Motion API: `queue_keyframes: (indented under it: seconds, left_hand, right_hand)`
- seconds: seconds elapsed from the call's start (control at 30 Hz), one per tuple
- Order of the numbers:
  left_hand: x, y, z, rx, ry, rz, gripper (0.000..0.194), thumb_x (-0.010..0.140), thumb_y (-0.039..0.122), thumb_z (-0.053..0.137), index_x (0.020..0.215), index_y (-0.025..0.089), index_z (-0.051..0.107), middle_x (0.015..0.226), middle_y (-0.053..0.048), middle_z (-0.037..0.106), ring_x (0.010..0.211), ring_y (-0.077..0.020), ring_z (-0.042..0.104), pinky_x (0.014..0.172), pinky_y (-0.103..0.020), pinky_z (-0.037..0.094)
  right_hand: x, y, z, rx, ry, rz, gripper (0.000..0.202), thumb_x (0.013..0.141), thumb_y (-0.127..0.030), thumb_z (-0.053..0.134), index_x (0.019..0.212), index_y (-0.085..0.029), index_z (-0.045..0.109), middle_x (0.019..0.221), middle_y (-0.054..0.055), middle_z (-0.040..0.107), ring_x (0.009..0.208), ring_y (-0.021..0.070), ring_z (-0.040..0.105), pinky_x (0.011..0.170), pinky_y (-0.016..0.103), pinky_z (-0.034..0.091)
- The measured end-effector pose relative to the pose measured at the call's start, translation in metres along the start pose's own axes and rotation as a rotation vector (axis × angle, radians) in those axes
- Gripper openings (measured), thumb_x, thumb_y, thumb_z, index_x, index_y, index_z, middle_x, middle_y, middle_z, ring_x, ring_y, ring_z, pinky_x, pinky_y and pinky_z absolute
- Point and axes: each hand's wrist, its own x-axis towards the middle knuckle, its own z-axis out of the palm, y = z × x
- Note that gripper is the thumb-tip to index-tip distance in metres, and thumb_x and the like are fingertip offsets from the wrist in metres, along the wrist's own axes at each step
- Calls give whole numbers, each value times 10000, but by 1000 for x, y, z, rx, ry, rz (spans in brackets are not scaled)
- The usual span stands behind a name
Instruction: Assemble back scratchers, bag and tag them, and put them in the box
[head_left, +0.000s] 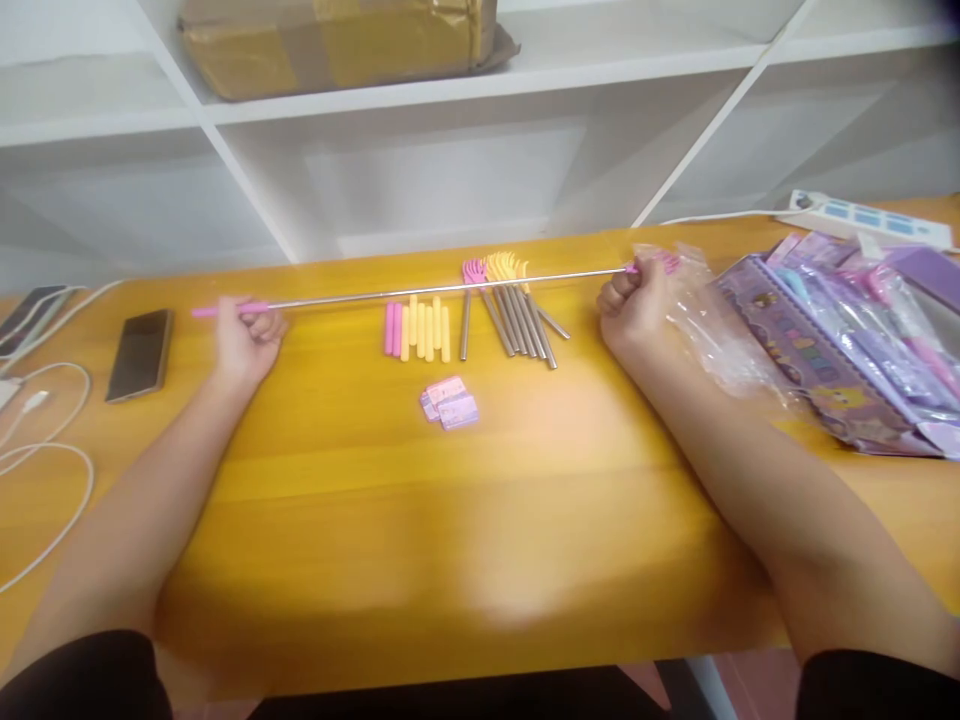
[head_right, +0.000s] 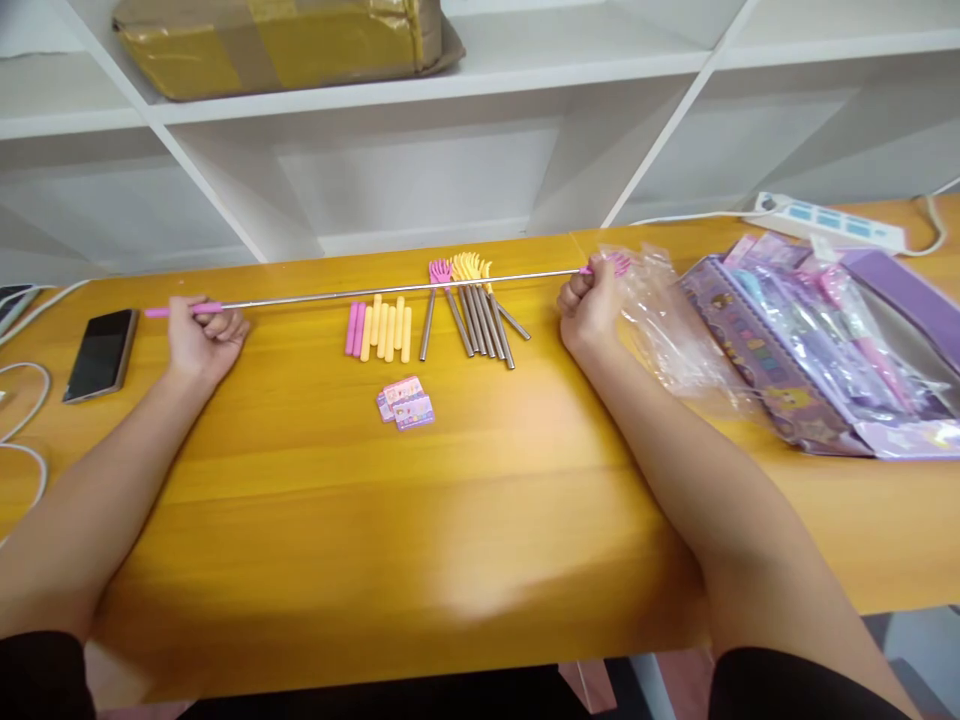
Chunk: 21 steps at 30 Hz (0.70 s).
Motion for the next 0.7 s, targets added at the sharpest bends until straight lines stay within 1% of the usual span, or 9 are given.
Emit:
queue_keyframes:
  seconds: [0.07,0.13,0.2,0.27,0.37,0.47,0.57,0.7]
  left_hand:
    - [0,-9,-1,-6,14,30,607,1052,312,556,647,225,112,484,67,114,432,-105,171,450,-247,257]
    - [0,-14,-1,-3,28,51,623,1065,369,560,648,220,122,485,68,148,433,-97,208,460,-236,278]
    - [0,-16,0,3,31,66,627,1074,419,551,644,222,140,489,69,173,435,-95,222,463,-237,287]
    - [1,-16,-1,14,28,92,605,1082,437,526,638,227,173,493,70,184,436,-100,224,462,-243,283]
    - [2,-18,-1,41,39,130,554,1079,426,520,643,235,237,504,75,207,436,-101,227,464,-245,274]
    - [4,-20,-2,58,54,159,524,1057,415,573,662,237,279,530,81,239,437,-97,240,465,-241,267]
    - [5,-22,-3,69,53,174,537,1031,430,634,670,241,286,551,83,249,440,-97,246,463,-243,264]
    - [6,-22,-5,95,39,175,559,1039,460,622,657,238,279,541,80,230,449,-99,225,465,-241,270]
  right_hand:
    - [-1,11,-3,8,-11,-6,597,1003,-484,702,759,-307,187,575,-136,117,508,112,14,518,403,87]
    - [-8,16,-1,24,-4,-10,610,1002,-492,710,763,-303,181,581,-132,130,510,108,23,511,395,99]
    - [-14,15,3,34,10,-4,609,1020,-496,694,759,-298,181,585,-126,135,505,107,32,494,383,104]
    - [-18,10,7,45,26,9,601,1042,-496,668,749,-291,184,585,-120,127,494,111,40,467,369,96]
    - [-21,5,11,80,37,14,580,1065,-465,634,729,-274,201,583,-110,127,481,117,56,429,344,83]
    - [-22,3,13,111,49,18,554,1073,-414,615,719,-266,215,583,-105,131,481,119,60,407,323,86]
    - [-21,3,12,133,66,43,551,1085,-411,568,721,-265,182,579,-106,111,487,119,44,399,312,84]
    - [-19,4,8,149,44,54,547,1096,-428,481,725,-255,117,582,-94,84,487,119,37,396,309,75]
